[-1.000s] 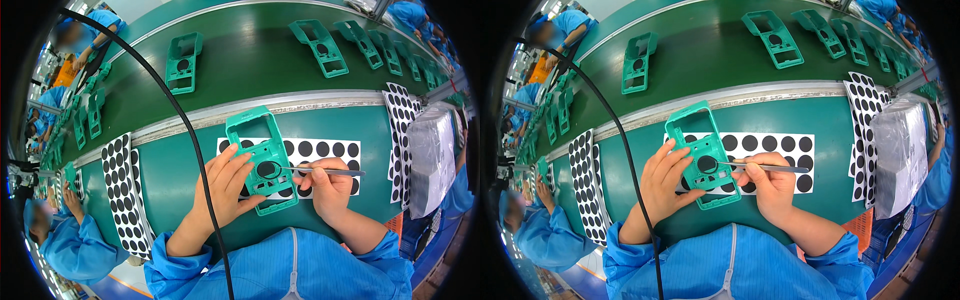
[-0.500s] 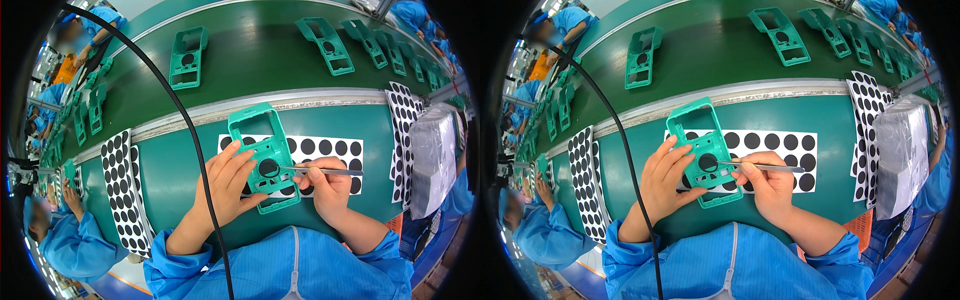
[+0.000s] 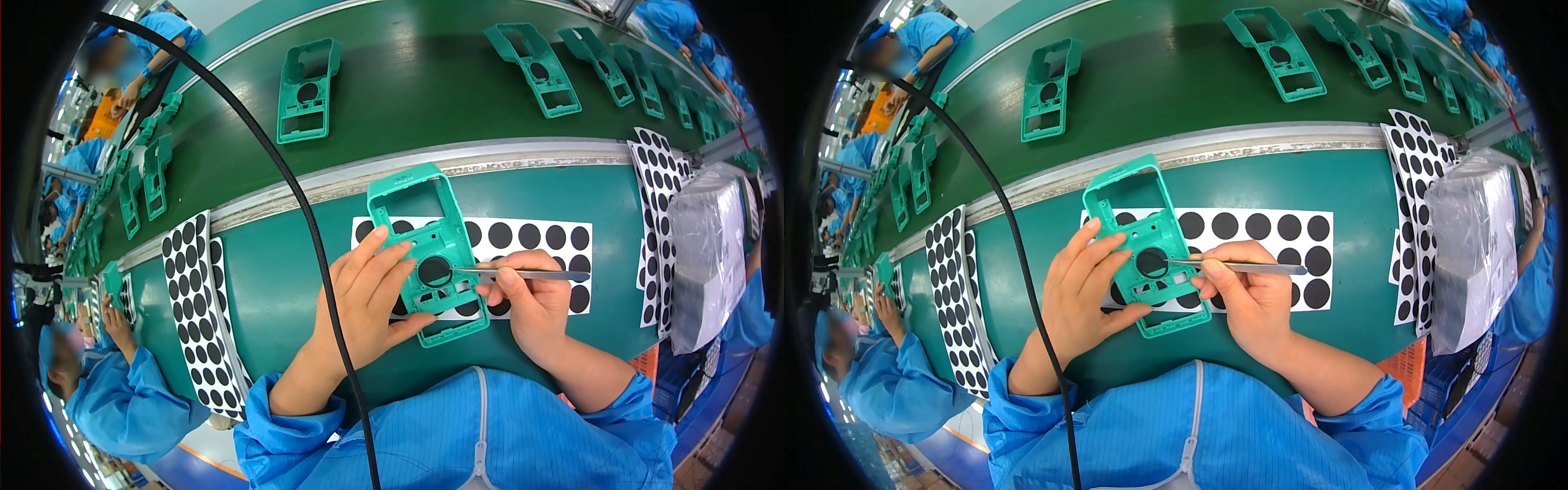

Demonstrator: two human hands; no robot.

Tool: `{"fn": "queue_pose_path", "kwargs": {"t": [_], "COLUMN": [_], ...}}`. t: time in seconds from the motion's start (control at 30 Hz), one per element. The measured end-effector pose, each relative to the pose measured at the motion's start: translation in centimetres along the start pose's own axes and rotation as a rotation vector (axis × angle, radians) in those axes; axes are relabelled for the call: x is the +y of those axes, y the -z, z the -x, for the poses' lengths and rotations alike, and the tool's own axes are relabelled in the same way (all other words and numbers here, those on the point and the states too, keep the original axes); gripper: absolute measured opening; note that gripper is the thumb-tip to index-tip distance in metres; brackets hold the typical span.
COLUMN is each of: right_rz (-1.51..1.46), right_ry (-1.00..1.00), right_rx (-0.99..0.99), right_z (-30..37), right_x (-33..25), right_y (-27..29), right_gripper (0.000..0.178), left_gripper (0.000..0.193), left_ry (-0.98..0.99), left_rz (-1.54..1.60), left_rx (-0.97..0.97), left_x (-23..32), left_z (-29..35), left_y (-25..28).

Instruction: Manually applying circular stickers or seals to plastic electronic component housings using tweezers.

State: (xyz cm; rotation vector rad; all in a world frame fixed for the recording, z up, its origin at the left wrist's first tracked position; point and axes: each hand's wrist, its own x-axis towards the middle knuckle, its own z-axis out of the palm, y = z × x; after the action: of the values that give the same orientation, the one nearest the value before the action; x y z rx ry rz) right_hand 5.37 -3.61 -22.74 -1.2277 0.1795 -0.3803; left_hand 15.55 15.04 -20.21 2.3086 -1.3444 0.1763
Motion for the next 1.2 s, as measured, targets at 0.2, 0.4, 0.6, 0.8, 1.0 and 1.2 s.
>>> {"fn": "queue_pose_path", "kwargs": {"t": [0.2,0.4,0.6,0.8,1.0,1.2], "right_rz": [0.083,0.107,0.124,0.070,0.111,0.143], "right_ry": [0.025,0.012,-0.012,-0.003,-0.001,0.010], "right_rx": [-0.014,-0.018,-0.003,0.022,0.018,0.035], "right_z": [-0.13,-0.18,-0.21,-0.14,-0.12,-0.13], "right_x": [-0.04,-0.20,-0.24,-0.09,-0.20,-0.27], "right_y": [-0.16,-0.17,-0.37,-0.52,-0.59,-0.75], "right_gripper": [0.007,0.006,0.005,0.006,0.007,0.008], "left_gripper": [0.059,0.058,0.056,0.052,0.050,0.052], "left_ry": [-0.004,-0.010,-0.012,-0.021,-0.038,-0.047], "left_rz": [0.000,0.001,-0.009,-0.007,-0.041,-0.091], "left_rx": [-0.006,-0.009,-0.010,-0.016,-0.026,-0.047], "left_x": [-0.05,-0.08,-0.02,-0.09,-0.01,0.04], "left_z": [0.06,0.06,-0.01,0.10,0.02,0.14], "left_y": [-0.02,0.00,0.08,0.09,0.17,0.04]}}
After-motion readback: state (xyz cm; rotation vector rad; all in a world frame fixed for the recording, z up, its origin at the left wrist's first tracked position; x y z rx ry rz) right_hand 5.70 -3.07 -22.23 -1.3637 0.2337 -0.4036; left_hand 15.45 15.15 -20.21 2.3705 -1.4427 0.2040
